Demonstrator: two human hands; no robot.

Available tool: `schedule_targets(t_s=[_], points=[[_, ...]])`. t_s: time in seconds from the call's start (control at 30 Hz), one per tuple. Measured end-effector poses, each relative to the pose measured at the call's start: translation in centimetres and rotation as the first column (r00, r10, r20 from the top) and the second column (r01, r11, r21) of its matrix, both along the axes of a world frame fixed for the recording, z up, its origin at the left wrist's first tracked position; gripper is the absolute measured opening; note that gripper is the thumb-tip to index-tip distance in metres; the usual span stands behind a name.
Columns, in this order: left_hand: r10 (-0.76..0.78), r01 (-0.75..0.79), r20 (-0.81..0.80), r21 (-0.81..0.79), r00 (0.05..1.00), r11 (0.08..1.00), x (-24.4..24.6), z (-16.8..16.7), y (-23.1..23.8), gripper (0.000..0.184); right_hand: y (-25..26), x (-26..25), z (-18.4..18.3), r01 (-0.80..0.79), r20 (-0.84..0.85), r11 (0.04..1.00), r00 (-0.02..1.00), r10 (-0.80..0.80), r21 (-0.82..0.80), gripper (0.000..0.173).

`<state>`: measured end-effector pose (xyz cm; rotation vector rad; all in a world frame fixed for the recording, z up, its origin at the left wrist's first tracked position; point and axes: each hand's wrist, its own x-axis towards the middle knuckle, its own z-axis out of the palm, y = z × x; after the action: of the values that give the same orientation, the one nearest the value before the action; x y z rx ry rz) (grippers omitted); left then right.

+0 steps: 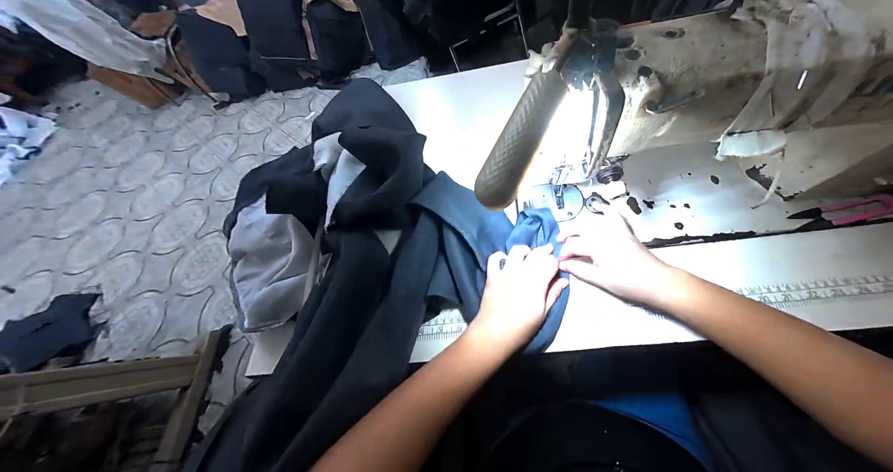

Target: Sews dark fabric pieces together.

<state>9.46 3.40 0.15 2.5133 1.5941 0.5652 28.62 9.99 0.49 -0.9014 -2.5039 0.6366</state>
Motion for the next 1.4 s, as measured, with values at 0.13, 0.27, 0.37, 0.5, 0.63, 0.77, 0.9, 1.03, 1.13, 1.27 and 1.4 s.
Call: schedule_targets(t_s=[0.13,0.27,0.37,0.5,0.63,0.77,0.9,1.03,1.13,1.27,1.4], points=[[0.114,-0.112,0.004,-0.144,0.993,0.983,0.9,0.8,5.2,0.037,3.6,0.1,-0.6,0.188,-0.043,0.980,0.982,-0.185,0.070,0.010],[0.209,-0.182,0.090,-0.245,0.974,0.952,1.6,1.4,8.0,0.058,5.5,0.2,-0.6,0.329,0.050,0.944,0.943,-0.330,0.029,0.015],[0.186,-0.149,0.163,-0.216,0.969,0.965,1.3,1.1,8.7,0.058,6.5,0.1,-1.8,0.331,0.101,0.936,0.934,-0.344,0.123,0.018],[0.167,-0.131,0.186,-0.195,0.968,0.972,0.8,0.6,8.8,0.054,6.4,0.2,-1.9,0.318,0.117,0.937,0.935,-0.335,0.142,0.017],[0.187,-0.151,0.185,-0.192,0.965,0.970,1.1,0.5,8.5,0.054,6.4,0.2,-2.0,0.313,0.143,0.939,0.932,-0.332,0.142,0.014],[0.202,-0.164,0.188,-0.199,0.961,0.966,1.2,0.7,8.6,0.052,7.7,0.3,-4.5,0.326,0.161,0.935,0.924,-0.347,0.142,0.015],[0.210,-0.169,0.181,-0.217,0.961,0.961,1.2,0.9,8.8,0.052,8.8,0.6,-6.4,0.311,0.123,0.931,0.933,-0.337,0.192,0.013],[0.237,-0.200,0.158,-0.216,0.959,0.956,1.1,0.8,9.4,0.052,8.5,0.6,-4.9,0.327,0.078,0.926,0.935,-0.346,0.188,0.013],[0.185,-0.184,0.036,-0.014,0.982,0.983,1.1,1.1,8.4,0.055,5.9,1.1,-1.3,0.284,-0.107,0.955,0.955,-0.275,0.080,0.011],[-0.134,0.122,0.115,0.106,0.984,0.987,-0.4,2.5,2.3,0.020,3.7,0.8,1.8,-0.141,0.078,0.983,0.985,0.151,-0.117,0.039],[-0.097,0.167,0.215,-0.338,0.972,0.926,-6.0,2.4,2.7,0.031,3.7,-1.0,2.3,-0.250,0.205,0.965,0.943,0.262,-0.082,0.044]])
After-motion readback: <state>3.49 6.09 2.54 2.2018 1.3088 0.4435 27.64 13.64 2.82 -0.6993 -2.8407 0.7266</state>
